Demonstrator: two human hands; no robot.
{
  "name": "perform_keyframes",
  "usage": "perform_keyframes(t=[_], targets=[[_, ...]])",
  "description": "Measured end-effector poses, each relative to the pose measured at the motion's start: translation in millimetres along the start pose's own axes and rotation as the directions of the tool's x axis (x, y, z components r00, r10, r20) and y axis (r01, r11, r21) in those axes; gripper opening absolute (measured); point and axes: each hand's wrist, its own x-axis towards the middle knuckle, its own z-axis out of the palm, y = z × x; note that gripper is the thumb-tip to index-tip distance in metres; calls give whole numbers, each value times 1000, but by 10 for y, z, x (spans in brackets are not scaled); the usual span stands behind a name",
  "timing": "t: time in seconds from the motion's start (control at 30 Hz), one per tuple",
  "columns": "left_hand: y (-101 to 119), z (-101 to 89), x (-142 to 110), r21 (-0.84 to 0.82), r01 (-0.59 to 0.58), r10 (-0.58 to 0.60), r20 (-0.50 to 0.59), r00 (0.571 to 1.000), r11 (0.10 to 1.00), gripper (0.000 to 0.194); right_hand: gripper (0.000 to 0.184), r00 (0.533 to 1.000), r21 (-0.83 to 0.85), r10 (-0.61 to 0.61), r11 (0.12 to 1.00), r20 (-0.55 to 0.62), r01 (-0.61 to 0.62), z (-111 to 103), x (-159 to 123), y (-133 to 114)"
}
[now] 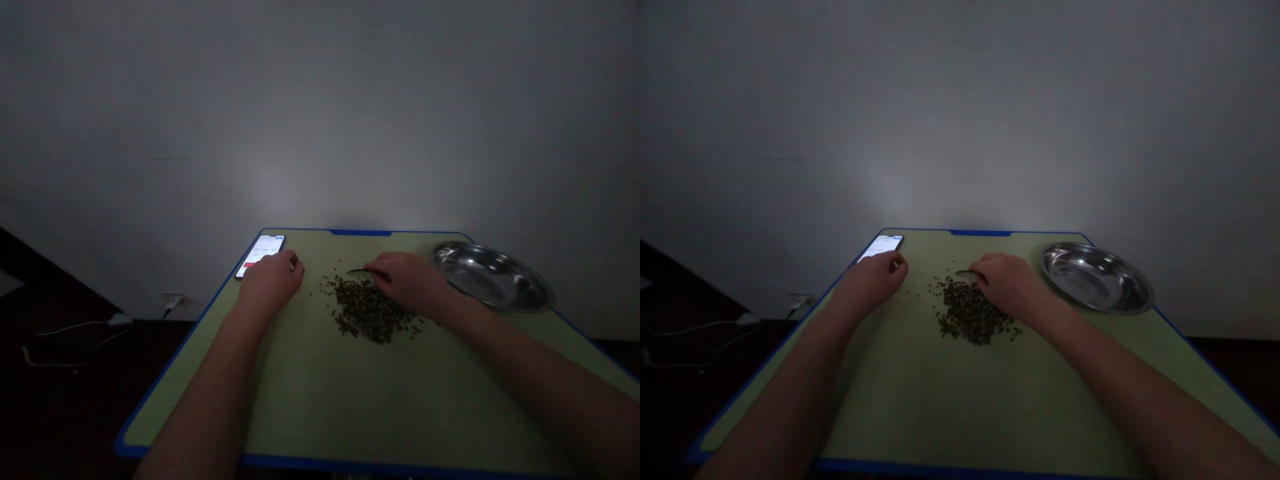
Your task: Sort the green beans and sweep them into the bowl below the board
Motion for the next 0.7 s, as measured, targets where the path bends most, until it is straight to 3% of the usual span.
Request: perform_keyframes(t=[0.17,0.37,0.53,0.7], targets=[[-73,-103,3,-58,69,-76,-120,990,996,32,26,999,50,-34,998,12,34,94,240,-175],[-116,-159,8,-305,107,-206,-313,927,946,28,30,998,189,-39,981,48,29,109,726,-275],[-140,-141,15,-377,49,-219,-423,879,925,27,23,978,276,32,957,208,-90,241,1128,-184],[-174,-117,15,-425,-1,-231,-493,839,905,27,32,914,321,54,926,402,-196,391,1294,-162]])
